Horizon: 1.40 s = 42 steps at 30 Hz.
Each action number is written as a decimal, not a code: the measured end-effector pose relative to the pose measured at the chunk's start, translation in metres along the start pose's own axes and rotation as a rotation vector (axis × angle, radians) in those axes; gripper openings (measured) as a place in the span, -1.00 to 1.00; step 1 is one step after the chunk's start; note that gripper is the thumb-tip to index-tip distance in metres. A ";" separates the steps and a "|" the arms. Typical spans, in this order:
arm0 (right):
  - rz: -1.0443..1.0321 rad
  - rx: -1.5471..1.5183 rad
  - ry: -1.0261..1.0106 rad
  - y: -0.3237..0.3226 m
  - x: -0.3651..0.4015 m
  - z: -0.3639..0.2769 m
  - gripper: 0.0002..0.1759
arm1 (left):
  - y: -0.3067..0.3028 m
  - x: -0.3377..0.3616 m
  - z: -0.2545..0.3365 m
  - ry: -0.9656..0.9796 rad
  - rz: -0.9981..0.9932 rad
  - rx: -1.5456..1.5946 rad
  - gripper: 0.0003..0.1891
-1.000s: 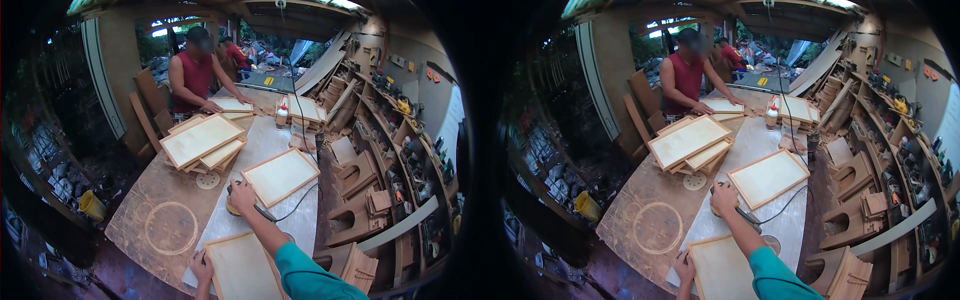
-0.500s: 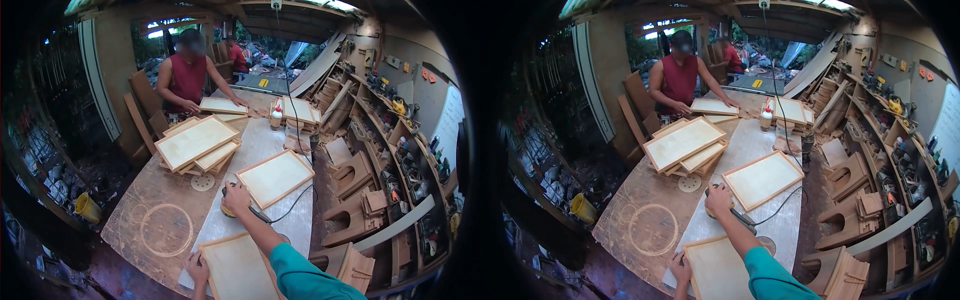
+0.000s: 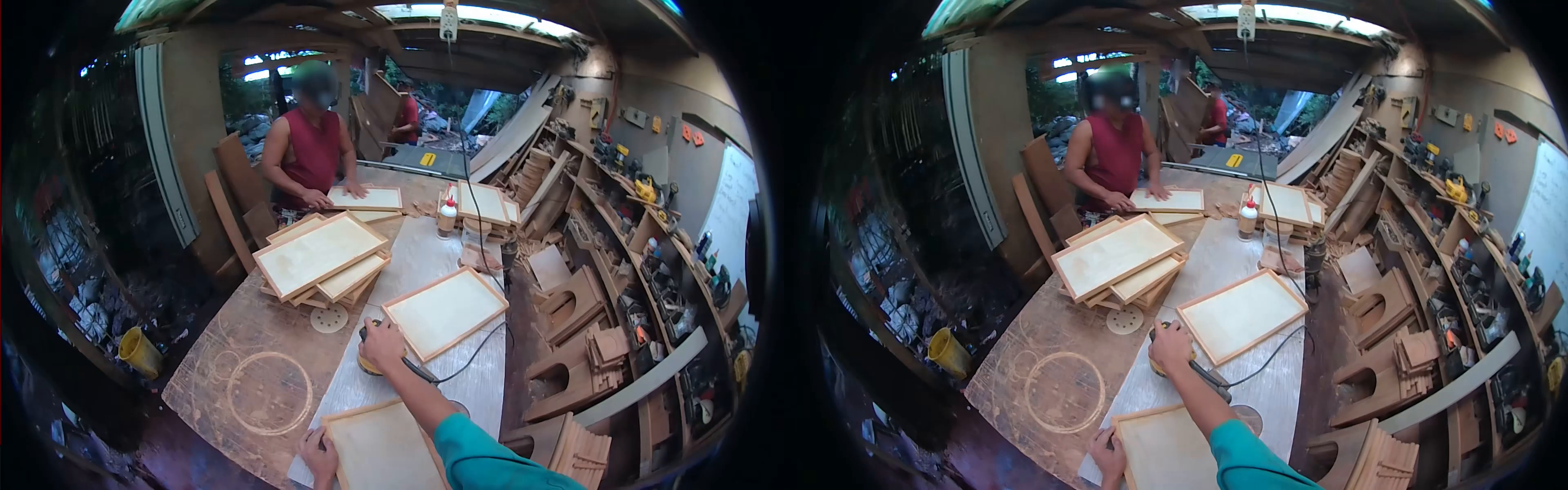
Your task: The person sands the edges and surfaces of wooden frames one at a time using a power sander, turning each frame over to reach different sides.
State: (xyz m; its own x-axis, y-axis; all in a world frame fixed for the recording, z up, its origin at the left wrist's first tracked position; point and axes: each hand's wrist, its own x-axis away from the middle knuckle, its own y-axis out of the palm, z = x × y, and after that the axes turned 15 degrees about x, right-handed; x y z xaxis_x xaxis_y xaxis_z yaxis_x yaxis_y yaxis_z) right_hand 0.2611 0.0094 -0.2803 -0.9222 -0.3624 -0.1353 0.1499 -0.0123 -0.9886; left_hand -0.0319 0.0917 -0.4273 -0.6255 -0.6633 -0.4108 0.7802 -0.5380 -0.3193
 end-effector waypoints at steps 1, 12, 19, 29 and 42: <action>-0.005 -0.005 0.013 0.002 -0.001 0.001 -0.36 | 0.001 -0.001 0.001 -0.003 0.008 0.011 -0.72; 0.004 -0.031 -0.011 0.006 -0.003 0.001 -0.31 | 0.000 -0.001 0.004 -0.006 0.003 -0.014 -0.73; -0.021 -0.027 -0.001 0.004 -0.001 0.001 -0.32 | 0.000 -0.003 0.009 -0.022 0.003 0.021 -0.73; 0.002 0.029 -0.078 0.003 -0.004 0.003 -0.31 | -0.008 0.007 0.001 -0.038 -0.074 -0.008 -0.63; 0.033 0.068 -0.061 -0.004 -0.002 -0.003 -0.37 | -0.005 -0.003 0.020 -0.080 -0.053 -0.013 -0.60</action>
State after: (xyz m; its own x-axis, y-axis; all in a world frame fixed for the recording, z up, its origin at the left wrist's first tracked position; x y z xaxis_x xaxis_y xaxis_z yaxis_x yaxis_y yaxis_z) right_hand 0.2615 0.0131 -0.2762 -0.8932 -0.4196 -0.1619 0.2061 -0.0620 -0.9766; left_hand -0.0346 0.0857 -0.4071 -0.6644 -0.6737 -0.3234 0.7455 -0.5670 -0.3503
